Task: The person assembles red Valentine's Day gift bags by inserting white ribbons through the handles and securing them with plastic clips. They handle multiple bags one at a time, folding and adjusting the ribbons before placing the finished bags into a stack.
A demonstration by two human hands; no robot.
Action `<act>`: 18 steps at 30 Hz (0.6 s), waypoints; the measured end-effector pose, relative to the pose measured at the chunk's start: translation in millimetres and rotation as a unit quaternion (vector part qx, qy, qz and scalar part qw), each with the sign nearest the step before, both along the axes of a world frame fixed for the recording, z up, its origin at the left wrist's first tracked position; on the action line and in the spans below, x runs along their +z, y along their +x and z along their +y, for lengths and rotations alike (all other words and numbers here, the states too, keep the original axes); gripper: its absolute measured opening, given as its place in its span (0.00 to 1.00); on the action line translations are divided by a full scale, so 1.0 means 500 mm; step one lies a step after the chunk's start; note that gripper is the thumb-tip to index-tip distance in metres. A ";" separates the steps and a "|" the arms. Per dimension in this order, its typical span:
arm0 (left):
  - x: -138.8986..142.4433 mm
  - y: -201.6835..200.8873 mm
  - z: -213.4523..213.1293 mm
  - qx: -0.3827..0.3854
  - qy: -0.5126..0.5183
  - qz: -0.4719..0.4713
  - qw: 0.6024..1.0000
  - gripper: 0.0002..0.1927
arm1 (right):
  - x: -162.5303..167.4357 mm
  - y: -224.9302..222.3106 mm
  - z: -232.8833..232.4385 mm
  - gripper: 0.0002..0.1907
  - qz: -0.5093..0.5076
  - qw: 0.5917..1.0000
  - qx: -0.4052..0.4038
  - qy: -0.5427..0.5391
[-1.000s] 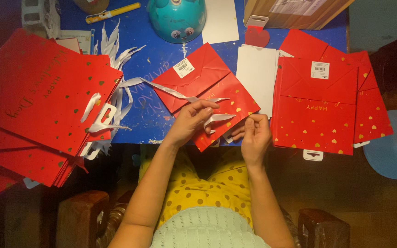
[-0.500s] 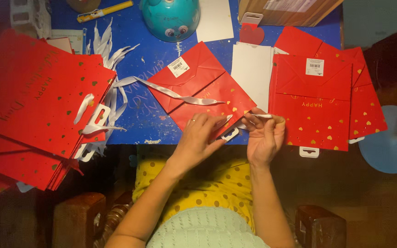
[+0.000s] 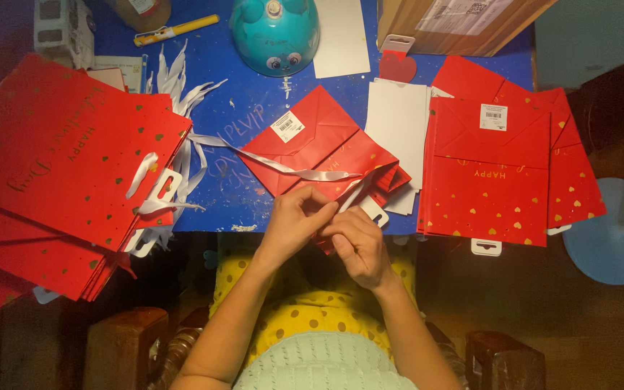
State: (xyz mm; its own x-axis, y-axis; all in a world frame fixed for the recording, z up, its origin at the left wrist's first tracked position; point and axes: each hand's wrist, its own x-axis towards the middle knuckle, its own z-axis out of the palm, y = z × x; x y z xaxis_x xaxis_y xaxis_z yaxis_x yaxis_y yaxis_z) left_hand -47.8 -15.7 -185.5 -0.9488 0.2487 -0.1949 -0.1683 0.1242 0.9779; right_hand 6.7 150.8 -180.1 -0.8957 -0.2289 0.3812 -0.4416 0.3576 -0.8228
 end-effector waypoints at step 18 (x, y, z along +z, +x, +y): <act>0.090 0.055 0.000 0.003 -0.153 0.348 0.925 0.09 | -0.112 -0.060 0.067 0.17 -0.130 0.980 -0.126 0.088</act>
State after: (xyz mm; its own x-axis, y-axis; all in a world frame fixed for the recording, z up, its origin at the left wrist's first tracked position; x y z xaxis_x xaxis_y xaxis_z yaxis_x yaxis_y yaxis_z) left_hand -20.3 -15.9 -140.7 -0.8718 0.2770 0.4040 0.4877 0.4136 0.7689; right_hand -23.0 184.4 -236.1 -0.9938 -0.0307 0.1069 -0.1051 0.5749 -0.8115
